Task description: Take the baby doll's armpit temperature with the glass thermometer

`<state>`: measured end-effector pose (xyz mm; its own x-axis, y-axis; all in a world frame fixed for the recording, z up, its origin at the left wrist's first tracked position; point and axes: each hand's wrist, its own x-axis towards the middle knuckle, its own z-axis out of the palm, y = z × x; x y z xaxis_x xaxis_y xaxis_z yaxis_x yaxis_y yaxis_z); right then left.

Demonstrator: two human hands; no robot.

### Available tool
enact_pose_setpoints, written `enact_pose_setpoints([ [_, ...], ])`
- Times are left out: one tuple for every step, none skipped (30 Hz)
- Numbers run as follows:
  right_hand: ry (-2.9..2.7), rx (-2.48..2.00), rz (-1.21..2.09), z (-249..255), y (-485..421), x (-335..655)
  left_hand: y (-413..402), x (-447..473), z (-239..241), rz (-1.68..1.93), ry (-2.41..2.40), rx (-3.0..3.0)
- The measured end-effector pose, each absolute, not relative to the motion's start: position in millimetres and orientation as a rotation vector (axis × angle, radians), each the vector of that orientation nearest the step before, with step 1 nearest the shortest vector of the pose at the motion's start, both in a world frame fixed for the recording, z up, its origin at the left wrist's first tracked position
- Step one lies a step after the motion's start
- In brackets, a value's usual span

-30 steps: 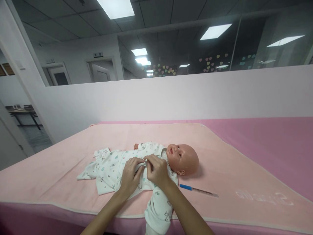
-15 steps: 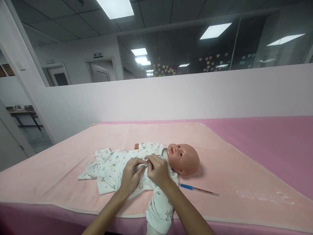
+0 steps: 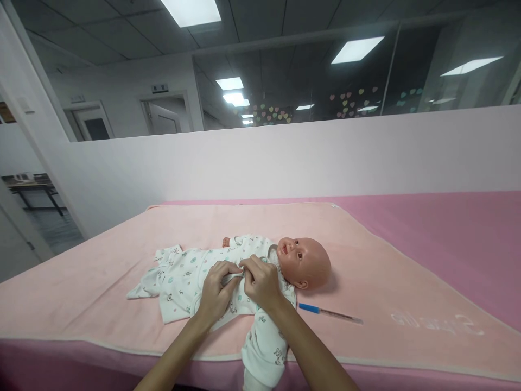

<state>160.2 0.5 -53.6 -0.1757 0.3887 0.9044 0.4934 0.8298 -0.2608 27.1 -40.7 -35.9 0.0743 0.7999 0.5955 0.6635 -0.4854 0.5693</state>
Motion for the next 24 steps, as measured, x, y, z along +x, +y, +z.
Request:
enact_pose_setpoints([
  [-1.795,-0.674,-0.113,-53.7,0.6,160.2,-40.7,26.7,-35.9,1.376,1.496,2.198],
  [-1.794,-0.67,-0.116,-53.7,0.8,160.2,-40.7,26.2,-35.9,1.373,1.489,2.207],
  [-1.793,-0.664,-0.117,-53.7,0.9,160.2,-40.7,25.8,-36.0,1.369,1.486,2.213],
  [-1.791,-0.659,-0.117,-53.6,1.1,160.1,-40.7,25.4,-36.1,1.364,1.486,2.219],
  [-1.787,-0.654,-0.116,-53.6,1.1,160.0,-40.9,25.2,-36.2,1.355,1.489,2.229],
  [-1.781,-0.652,-0.112,-53.6,1.0,159.9,-41.2,25.1,-36.3,1.343,1.492,2.246],
  [-1.773,-0.653,-0.105,-53.6,0.9,159.8,-41.8,25.1,-36.4,1.33,1.497,2.268],
  [-1.763,-0.655,-0.095,-53.8,0.7,159.8,-42.5,25.3,-36.4,1.319,1.501,2.296],
  [-1.753,-0.659,-0.084,-54.0,0.5,159.8,-43.4,25.6,-36.5,1.308,1.503,2.327],
  [-1.743,-0.66,-0.073,-54.4,0.3,159.9,-44.2,26.0,-36.7,1.3,1.505,2.359],
  [-1.734,-0.657,-0.061,-54.8,0.3,160.0,-45.0,26.4,-36.9,1.297,1.508,2.385],
  [-1.727,-0.652,-0.053,-55.3,0.3,160.2,-45.7,26.9,-37.2,1.299,1.516,2.404],
  [-1.723,-0.643,-0.047,-55.8,0.4,160.4,-46.0,27.3,-37.6,1.303,1.526,2.417],
  [-1.72,-0.634,-0.044,-56.2,0.6,160.6,-46.1,27.7,-38.1,1.308,1.538,2.427],
  [-1.717,-0.627,-0.042,-56.5,0.8,160.8,-45.9,28.0,-38.7,1.317,1.55,2.434],
  [-1.715,-0.622,-0.043,-56.7,0.9,161.0,-45.5,28.2,-39.5,1.327,1.56,2.441],
  [-1.714,-0.619,-0.044,-56.7,0.9,161.1,-44.9,28.4,-40.3,1.336,1.569,2.448],
  [-1.714,-0.617,-0.046,-56.6,0.9,161.2,-44.2,28.5,-41.0,1.344,1.575,2.455],
  [-1.715,-0.617,-0.049,-56.5,0.8,161.2,-43.6,28.5,-41.7,1.349,1.578,2.461],
  [-1.717,-0.618,-0.052,-56.3,0.8,161.2,-43.0,28.4,-42.4,1.351,1.581,2.464],
  [-1.72,-0.619,-0.054,-56.2,0.7,161.2,-42.4,28.3,-42.9,1.352,1.582,2.464],
  [-1.721,-0.62,-0.058,-56.1,0.7,161.2,-42.0,28.2,-43.4,1.351,1.582,2.462],
  [-1.722,-0.62,-0.06,-56.1,0.8,161.1,-41.7,28.1,-43.7,1.348,1.581,2.457],
  [-1.724,-0.619,-0.061,-56.2,1.0,161.0,-41.4,28.0,-44.0,1.347,1.58,2.45],
])
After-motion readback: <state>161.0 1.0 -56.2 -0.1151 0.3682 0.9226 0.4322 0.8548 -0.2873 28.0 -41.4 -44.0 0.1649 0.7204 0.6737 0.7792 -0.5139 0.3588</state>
